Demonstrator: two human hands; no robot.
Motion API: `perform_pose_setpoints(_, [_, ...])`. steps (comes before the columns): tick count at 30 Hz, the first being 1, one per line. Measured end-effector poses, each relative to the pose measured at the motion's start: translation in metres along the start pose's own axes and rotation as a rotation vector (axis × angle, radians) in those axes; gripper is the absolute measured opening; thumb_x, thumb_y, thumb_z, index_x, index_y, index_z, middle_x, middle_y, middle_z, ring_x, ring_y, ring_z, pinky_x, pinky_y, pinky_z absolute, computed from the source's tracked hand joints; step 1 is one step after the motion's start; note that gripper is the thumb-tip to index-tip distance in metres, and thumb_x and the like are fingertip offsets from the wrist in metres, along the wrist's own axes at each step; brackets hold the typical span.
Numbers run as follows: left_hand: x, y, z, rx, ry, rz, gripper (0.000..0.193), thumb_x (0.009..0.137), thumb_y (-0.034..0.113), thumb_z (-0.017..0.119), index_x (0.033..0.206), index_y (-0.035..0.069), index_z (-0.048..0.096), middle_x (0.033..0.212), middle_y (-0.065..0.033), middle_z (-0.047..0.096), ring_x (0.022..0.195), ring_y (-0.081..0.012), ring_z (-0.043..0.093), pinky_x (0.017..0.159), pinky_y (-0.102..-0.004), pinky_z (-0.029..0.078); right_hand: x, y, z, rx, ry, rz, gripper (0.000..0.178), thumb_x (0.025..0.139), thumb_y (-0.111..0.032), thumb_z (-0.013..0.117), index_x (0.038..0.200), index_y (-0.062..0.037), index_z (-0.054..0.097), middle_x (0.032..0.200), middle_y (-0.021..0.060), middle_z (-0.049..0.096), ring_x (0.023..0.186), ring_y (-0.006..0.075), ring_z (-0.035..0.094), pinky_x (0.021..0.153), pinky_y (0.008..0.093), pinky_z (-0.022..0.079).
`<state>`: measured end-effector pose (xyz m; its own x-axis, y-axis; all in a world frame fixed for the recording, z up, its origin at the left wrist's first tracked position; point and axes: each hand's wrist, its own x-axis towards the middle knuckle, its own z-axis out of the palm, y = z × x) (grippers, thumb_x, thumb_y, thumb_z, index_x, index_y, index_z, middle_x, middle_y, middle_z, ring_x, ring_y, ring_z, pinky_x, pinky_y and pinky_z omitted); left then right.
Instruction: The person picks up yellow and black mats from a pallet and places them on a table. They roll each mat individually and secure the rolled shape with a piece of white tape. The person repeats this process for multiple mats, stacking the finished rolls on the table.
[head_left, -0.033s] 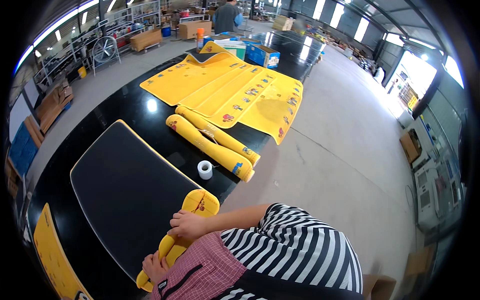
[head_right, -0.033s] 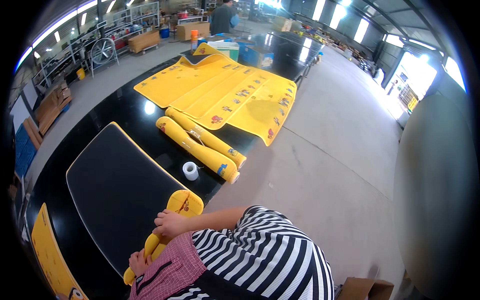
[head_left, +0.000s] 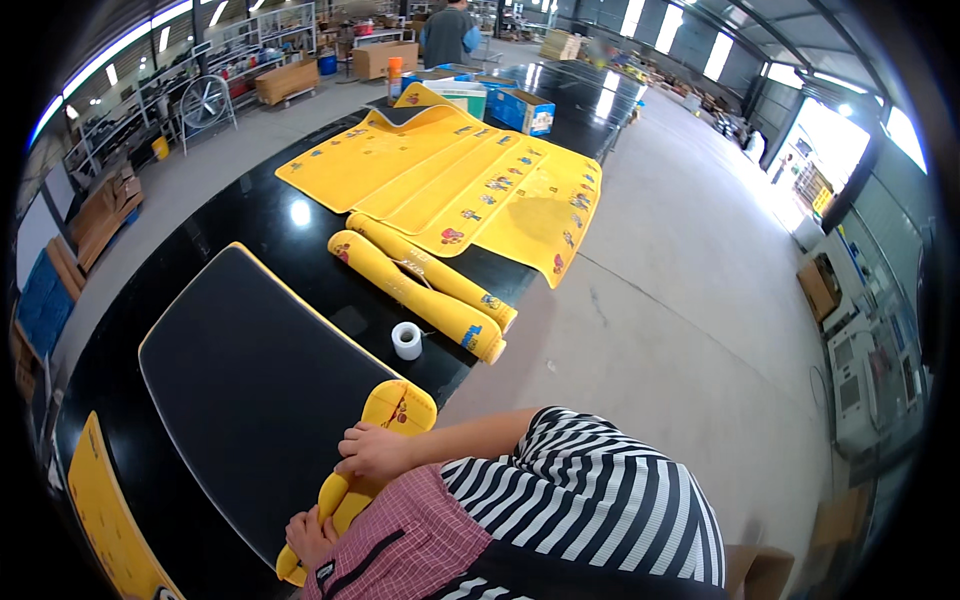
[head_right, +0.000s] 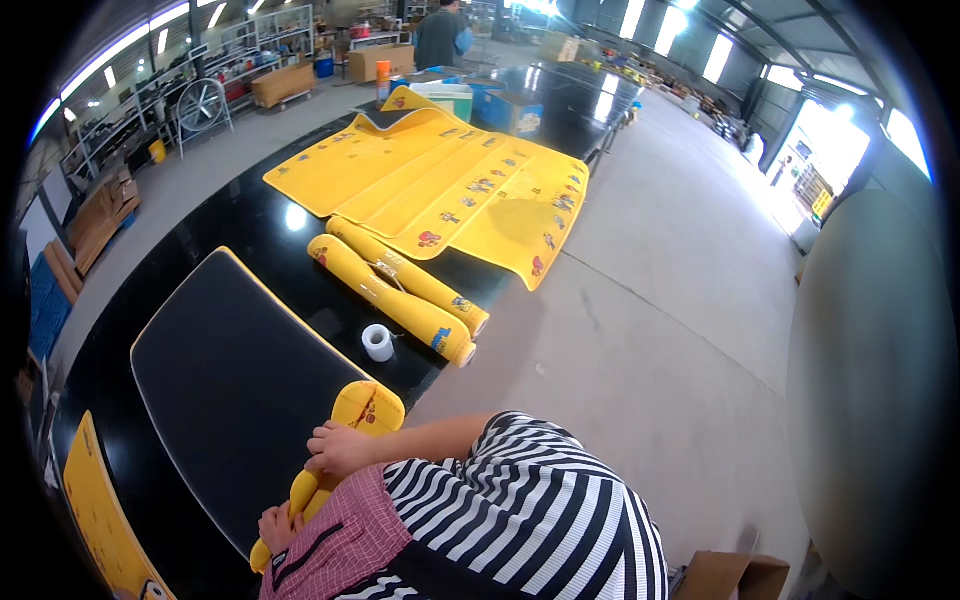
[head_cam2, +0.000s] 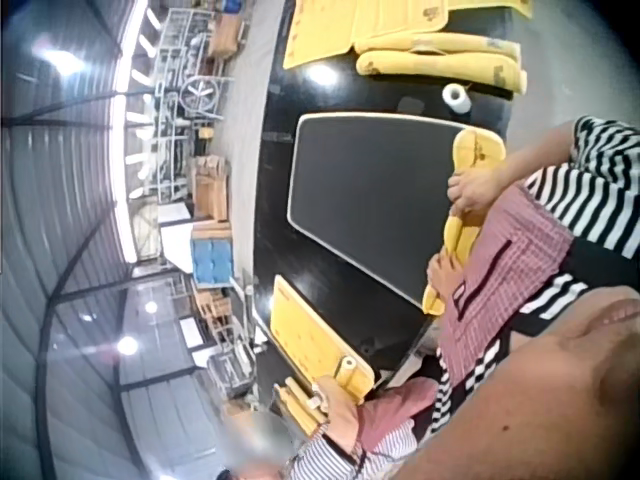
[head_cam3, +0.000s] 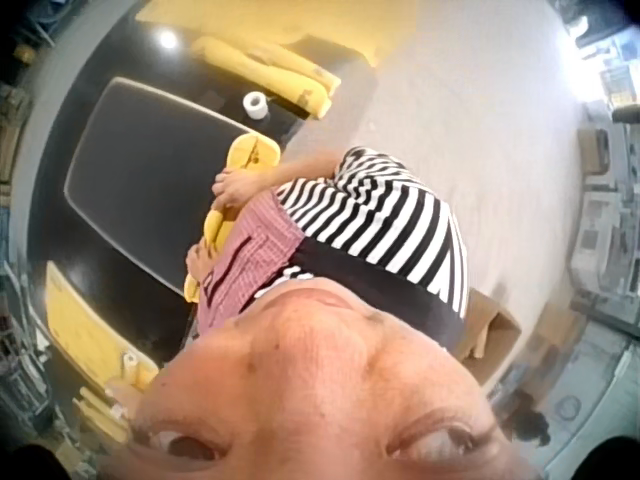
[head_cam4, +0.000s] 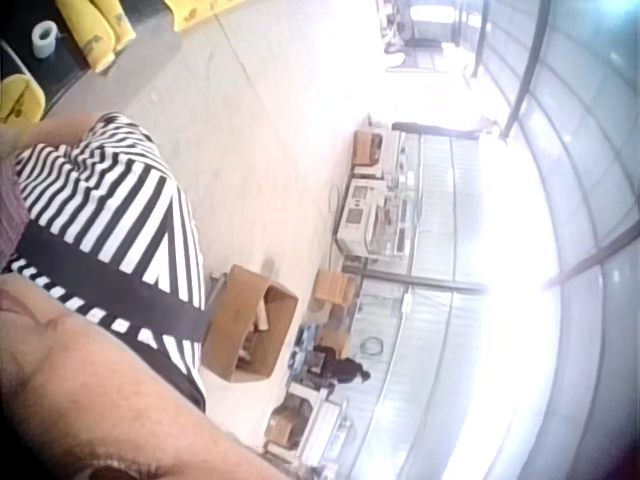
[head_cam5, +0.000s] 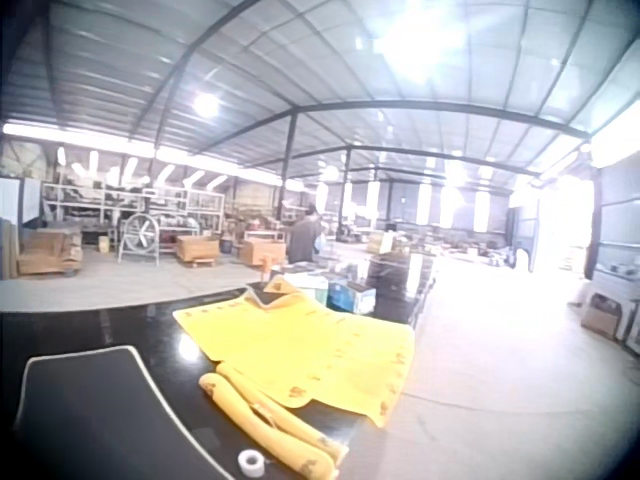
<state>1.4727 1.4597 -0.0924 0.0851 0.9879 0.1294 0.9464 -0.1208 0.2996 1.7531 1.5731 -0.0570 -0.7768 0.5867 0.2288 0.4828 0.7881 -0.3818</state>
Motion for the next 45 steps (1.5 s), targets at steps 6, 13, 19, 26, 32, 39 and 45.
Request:
perform_pose_setpoints(6, [-0.001, -0.060, 0.037, -0.140, -0.113, -0.019, 0.035, 0.080, 0.020, 0.080, 0.113, 0.013, 0.074, 0.103, -0.0116, 0.060, 0.101, -0.0339, 0.059, 0.087, -0.0466, 0.047, -0.012, 0.002, 0.014, 0.083, 0.009, 0.003, 0.030, 0.087, -0.031, 0.083, 0.113, -0.0156, 0.075, 0.108, 0.0066, 0.065, 0.106, 0.0214, 0.058, 0.099, 0.0393, 0.047])
perform_pose_setpoints(13, [0.019, -0.072, 0.054, -0.127, -0.157, 0.099, 0.030, 0.081, 0.020, 0.080, 0.110, 0.014, 0.075, 0.101, -0.0118, 0.060, 0.099, -0.0340, 0.059, 0.086, -0.0469, 0.047, -0.023, 0.067, 0.139, 0.162, 0.315, -0.120, 0.030, 0.088, -0.029, 0.082, 0.115, -0.0166, 0.076, 0.108, 0.0059, 0.065, 0.105, 0.0214, 0.057, 0.096, 0.0384, 0.048])
perform_pose_setpoints(19, [0.010, -0.090, 0.064, -0.116, -0.150, 0.092, 0.027, 0.081, 0.019, 0.079, 0.108, 0.015, 0.075, 0.099, -0.0119, 0.060, 0.097, -0.0342, 0.059, 0.085, -0.0470, 0.047, -0.019, 0.028, 0.097, 0.305, 0.164, 0.014, 0.030, 0.089, -0.030, 0.081, 0.114, -0.0161, 0.077, 0.106, 0.0052, 0.065, 0.102, 0.0202, 0.057, 0.095, 0.0379, 0.047])
perform_pose_setpoints(26, [-0.008, -0.118, 0.088, -0.109, -0.082, 0.180, 0.023, 0.082, 0.019, 0.078, 0.105, 0.016, 0.076, 0.097, -0.0121, 0.060, 0.096, -0.0343, 0.059, 0.084, -0.0472, 0.047, -0.019, 0.013, 0.078, 0.372, 0.176, 0.091, 0.020, 0.089, -0.028, 0.079, 0.105, -0.0151, 0.079, 0.103, 0.0056, 0.066, 0.098, 0.0215, 0.060, 0.089, 0.0380, 0.051])
perform_pose_setpoints(32, [0.011, -0.006, 0.001, -0.310, -0.010, 0.105, 0.016, 0.093, 0.017, 0.064, 0.102, 0.011, 0.076, 0.096, -0.0146, 0.060, 0.094, -0.0364, 0.058, 0.084, -0.0482, 0.047, 0.004, 0.007, 0.010, 0.183, -0.176, 0.276, 0.023, 0.082, -0.021, 0.075, 0.103, -0.0150, 0.081, 0.101, 0.0073, 0.065, 0.106, 0.0281, 0.063, 0.092, 0.0406, 0.053])
perform_pose_setpoints(39, [0.027, 0.017, -0.025, -0.493, 0.021, -0.244, 0.013, 0.089, 0.018, 0.072, 0.094, 0.007, 0.071, 0.088, -0.0134, 0.062, 0.086, -0.0343, 0.065, 0.071, -0.0462, 0.051, 0.041, 0.006, -0.016, 0.317, -0.360, 0.641, 0.019, 0.081, -0.020, 0.077, 0.098, -0.0124, 0.079, 0.101, 0.0100, 0.075, 0.098, 0.0304, 0.070, 0.087, 0.0412, 0.056])
perform_pose_setpoints(45, [0.018, 0.013, -0.027, -0.248, 0.098, -0.108, 0.012, 0.089, 0.017, 0.075, 0.092, 0.005, 0.070, 0.096, -0.0091, 0.057, 0.091, -0.0293, 0.061, 0.076, -0.0396, 0.051, 0.039, -0.006, -0.013, 0.186, -0.288, 0.597, 0.018, 0.083, -0.022, 0.080, 0.090, -0.0088, 0.070, 0.103, 0.0105, 0.065, 0.095, 0.0301, 0.067, 0.081, 0.0436, 0.055])
